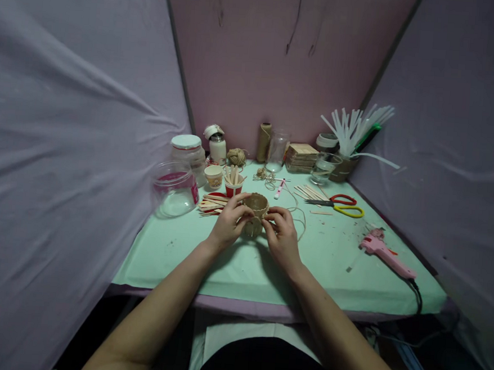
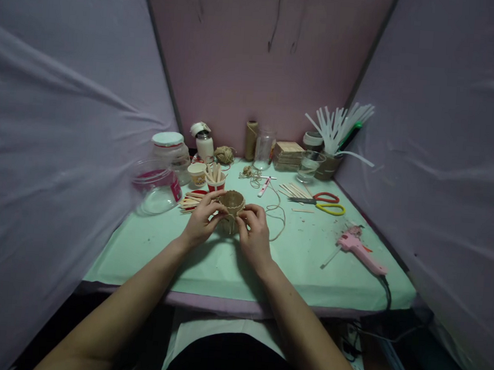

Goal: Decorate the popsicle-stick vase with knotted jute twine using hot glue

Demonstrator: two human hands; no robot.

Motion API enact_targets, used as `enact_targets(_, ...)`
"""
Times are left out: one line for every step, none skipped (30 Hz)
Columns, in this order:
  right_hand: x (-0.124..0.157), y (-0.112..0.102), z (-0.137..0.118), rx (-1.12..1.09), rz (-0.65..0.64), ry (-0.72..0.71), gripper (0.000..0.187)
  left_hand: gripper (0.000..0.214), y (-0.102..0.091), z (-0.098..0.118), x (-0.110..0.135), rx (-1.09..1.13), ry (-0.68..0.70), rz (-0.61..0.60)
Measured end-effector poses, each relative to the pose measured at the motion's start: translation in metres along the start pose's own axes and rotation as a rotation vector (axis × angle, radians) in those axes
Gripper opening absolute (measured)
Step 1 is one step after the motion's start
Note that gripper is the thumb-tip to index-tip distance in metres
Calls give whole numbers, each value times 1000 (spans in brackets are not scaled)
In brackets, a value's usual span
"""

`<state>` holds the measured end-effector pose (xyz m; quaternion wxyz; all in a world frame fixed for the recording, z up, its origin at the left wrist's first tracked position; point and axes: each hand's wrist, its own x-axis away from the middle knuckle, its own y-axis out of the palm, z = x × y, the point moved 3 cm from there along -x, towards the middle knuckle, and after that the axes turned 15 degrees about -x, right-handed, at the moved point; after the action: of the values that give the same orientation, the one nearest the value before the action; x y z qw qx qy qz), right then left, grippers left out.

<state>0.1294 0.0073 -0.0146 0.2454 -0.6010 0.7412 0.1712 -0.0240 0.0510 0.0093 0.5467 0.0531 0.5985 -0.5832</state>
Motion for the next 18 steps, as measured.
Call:
enact_targets(0,0,0,5,0,-8,10,9,1,0,0,-5,3,11)
enact_targets(0,-1,0,11,0,-18,10,9,2,0,1,-9,8,21)
enact_targets(-1,-1,0,19,0,-28,10,8,2,0,1,-13,15,31)
enact_targets(-1,-1,0,27,-1,-37,10,8,3,0,2,-14,22,40)
enact_targets(-1,0,0,35,-3,-44,10,8,4,1,2,-13,25,52)
enact_targets(-1,0,0,43,-3,-50,10,9,5,1,3,-12,23,65)
enact_targets(0,0,0,51,-2,-56,10,9,6,2,3,-9,15,80)
enact_targets(0,1,-1,61,1,-62,10,9,7,2,4,-8,2,94)
enact_targets(0,1,-1,75,5,-69,10,9,9,3,4,-7,-11,107)
enact_targets(0,1,-2,92,9,-79,10,9,10,3,5,-8,-23,119)
enact_targets(0,2,-4,114,13,-93,9,9,10,4,6,-9,-32,129)
enact_targets(0,2,-5,138,16,-108,9,9,11,5,6,-12,-37,138)
enact_targets(0,2,-6,163,18,-123,9,8,12,6,7,-15,-39,145)
enact_targets(0,3,-7,187,20,-135,9,8,12,7,7,-18,-40,151)
enact_targets(0,3,-8,207,20,-144,10,8,12,8,7,-22,-40,157)
enact_targets(0,3,-9,223,20,-150,10,8,12,8,7,-27,-40,161)
enact_targets(0,3,-9,235,20,-153,11,8,12,9,8,-33,-39,166)
enact_targets(1,4,-10,244,18,-156,12,8,12,10,7,-40,-37,171)
